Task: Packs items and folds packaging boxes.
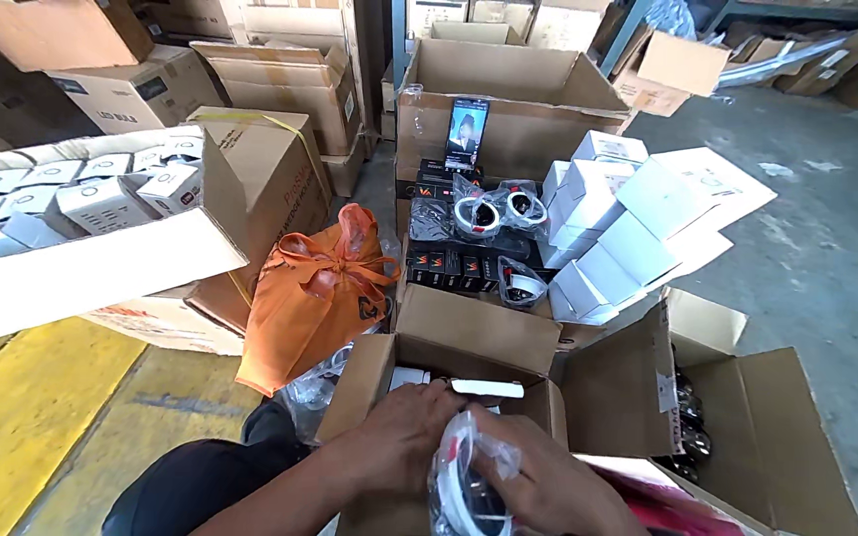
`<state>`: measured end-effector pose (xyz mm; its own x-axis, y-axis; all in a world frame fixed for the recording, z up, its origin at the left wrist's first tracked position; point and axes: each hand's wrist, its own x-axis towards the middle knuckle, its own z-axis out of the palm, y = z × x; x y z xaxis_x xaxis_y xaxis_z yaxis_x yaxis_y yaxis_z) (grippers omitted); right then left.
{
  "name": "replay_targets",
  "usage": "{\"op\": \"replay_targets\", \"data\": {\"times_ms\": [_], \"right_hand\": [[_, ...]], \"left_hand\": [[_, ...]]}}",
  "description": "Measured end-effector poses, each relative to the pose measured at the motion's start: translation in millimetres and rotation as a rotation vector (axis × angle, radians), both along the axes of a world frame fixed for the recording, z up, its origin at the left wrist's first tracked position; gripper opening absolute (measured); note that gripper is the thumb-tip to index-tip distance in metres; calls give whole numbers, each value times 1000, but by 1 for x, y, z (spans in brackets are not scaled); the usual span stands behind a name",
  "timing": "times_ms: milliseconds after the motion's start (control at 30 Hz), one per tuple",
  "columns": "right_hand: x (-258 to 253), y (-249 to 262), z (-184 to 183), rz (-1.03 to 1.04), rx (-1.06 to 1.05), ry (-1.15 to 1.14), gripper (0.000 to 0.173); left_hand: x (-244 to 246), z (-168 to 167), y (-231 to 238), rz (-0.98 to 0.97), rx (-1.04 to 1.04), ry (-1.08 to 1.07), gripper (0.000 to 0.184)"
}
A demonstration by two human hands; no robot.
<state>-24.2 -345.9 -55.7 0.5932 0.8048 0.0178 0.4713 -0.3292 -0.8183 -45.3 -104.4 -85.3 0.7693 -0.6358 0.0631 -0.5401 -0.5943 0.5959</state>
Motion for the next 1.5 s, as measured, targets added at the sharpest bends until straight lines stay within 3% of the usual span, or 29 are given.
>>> {"op": "replay_targets", "data": {"times_ms": [100, 233, 300, 467, 633, 800, 933, 1100, 1233, 1367, 1500], "right_hand": [[-7, 8, 6, 1, -167, -198, 39], [1, 0, -1, -147, -27, -326, 40], [8, -6, -8, -312, 92, -252, 40], [25, 2, -11, -772, 262, 234, 39], [32, 13, -11, -943, 224, 97, 22], [31, 12, -29, -787, 145, -492, 20], [33, 8, -29, -569, 158, -605, 20], [36, -6, -20, -297, 246, -378, 14], [42, -20, -10, -192, 159, -213, 10], [42, -25, -6, -154, 103, 15, 11], [40, -25, -8, -180, 110, 93, 13]], "left_hand": [[4, -3, 0, -44, 74, 18, 65], [8, 0, 5, 18, 5, -26, 71], [12, 4, 10, 80, 1, -51, 76], [13, 7, 14, 224, -62, -110, 79], [13, 12, 14, 310, -138, -25, 81], [14, 10, 19, 381, -196, -27, 83], [14, 8, 22, 439, -252, -48, 81], [14, 5, 26, 408, -268, -128, 78], [15, 6, 26, 289, -281, -157, 76], [13, 10, 24, 190, -302, -80, 75], [14, 9, 25, 178, -363, -24, 76]]}}
